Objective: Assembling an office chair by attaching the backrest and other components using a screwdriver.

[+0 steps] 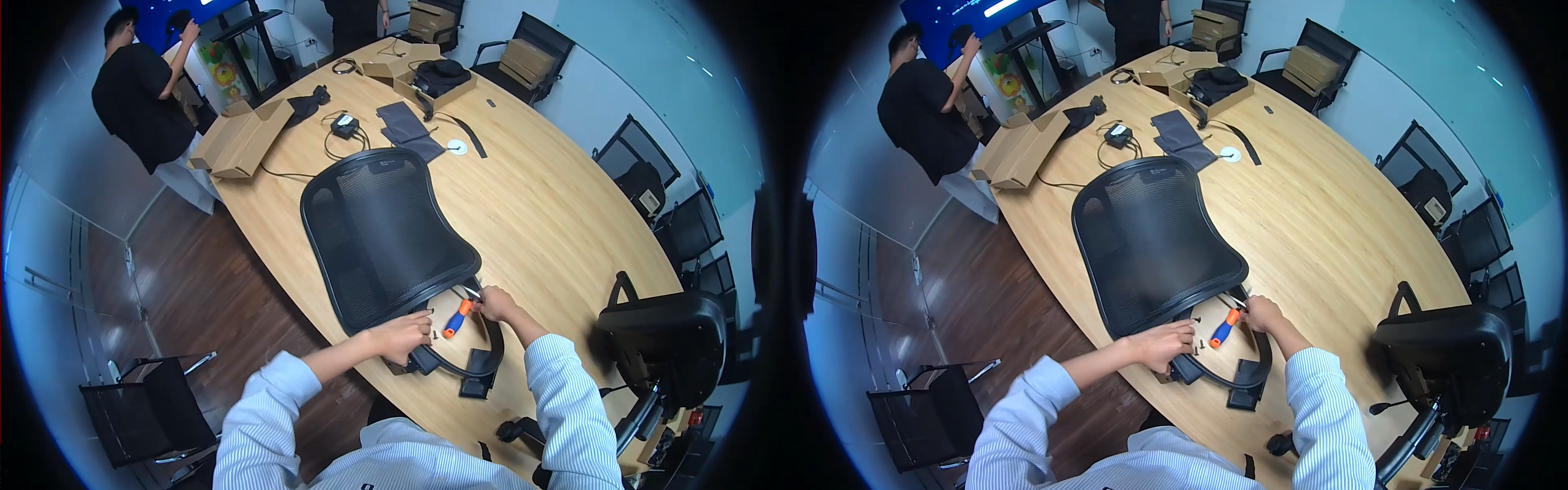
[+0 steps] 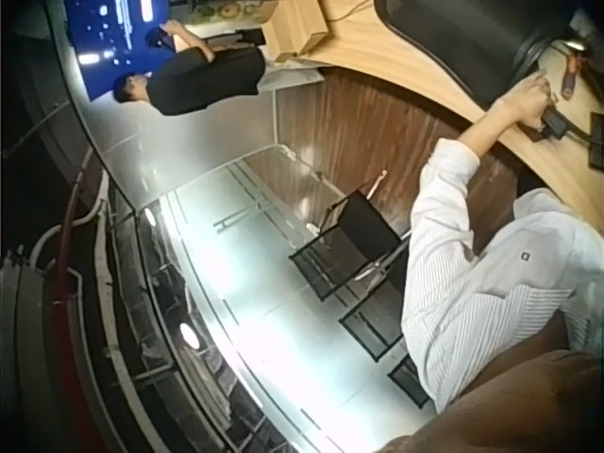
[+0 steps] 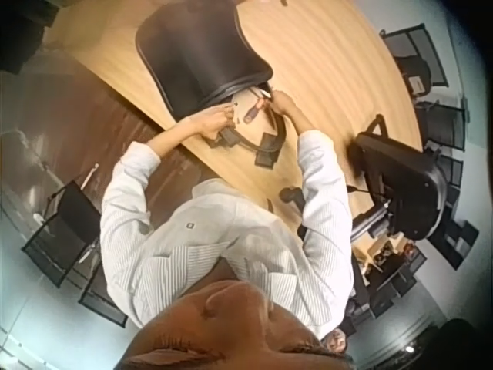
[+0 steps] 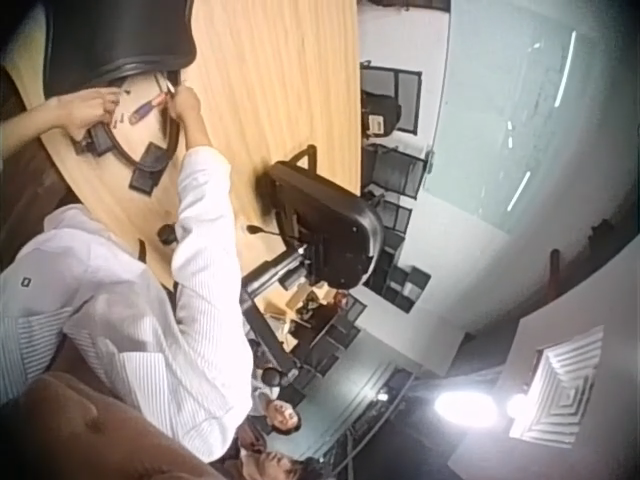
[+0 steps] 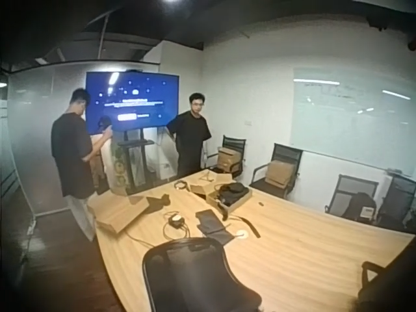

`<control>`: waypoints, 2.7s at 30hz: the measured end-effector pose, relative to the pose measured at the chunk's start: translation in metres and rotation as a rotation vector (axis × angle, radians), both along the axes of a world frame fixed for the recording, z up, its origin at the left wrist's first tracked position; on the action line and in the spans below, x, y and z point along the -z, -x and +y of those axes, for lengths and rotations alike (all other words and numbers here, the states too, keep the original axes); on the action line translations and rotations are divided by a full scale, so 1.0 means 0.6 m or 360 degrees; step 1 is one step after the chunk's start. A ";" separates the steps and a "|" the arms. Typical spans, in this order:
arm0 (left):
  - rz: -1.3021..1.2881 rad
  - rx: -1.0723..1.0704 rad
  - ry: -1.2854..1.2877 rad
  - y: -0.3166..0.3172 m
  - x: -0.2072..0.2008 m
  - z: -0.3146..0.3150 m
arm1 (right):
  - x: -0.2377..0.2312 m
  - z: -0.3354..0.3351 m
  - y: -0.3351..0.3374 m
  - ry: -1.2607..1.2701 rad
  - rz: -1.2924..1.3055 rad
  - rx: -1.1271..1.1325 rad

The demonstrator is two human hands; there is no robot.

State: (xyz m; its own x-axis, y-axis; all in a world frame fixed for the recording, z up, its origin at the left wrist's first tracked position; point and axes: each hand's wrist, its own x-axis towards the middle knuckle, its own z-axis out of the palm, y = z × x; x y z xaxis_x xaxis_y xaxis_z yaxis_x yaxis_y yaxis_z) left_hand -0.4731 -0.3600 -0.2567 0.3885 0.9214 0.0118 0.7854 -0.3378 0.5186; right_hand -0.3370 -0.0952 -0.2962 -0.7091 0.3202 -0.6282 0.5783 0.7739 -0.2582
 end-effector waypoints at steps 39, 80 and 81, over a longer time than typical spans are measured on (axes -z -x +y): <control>-0.5089 -0.1406 0.0142 0.079 0.140 0.198 | -0.016 0.016 -0.093 0.0667 0.0553 0.1255; -0.2375 -0.1674 0.0784 0.113 0.111 0.329 | 0.086 0.082 0.120 -0.0331 0.0552 0.1129; -0.2366 -0.1705 0.0796 0.111 0.108 0.334 | 0.081 0.087 0.118 -0.0312 0.0565 0.1109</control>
State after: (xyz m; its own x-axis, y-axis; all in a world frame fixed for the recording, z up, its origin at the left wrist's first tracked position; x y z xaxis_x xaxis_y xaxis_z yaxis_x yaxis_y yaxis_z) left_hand -0.5398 -0.1598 -0.3213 -0.3417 0.7584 -0.5550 -0.5794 0.2950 0.7598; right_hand -0.4080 -0.0430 -0.3447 -0.4522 0.8435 -0.2898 0.8538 0.3155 -0.4141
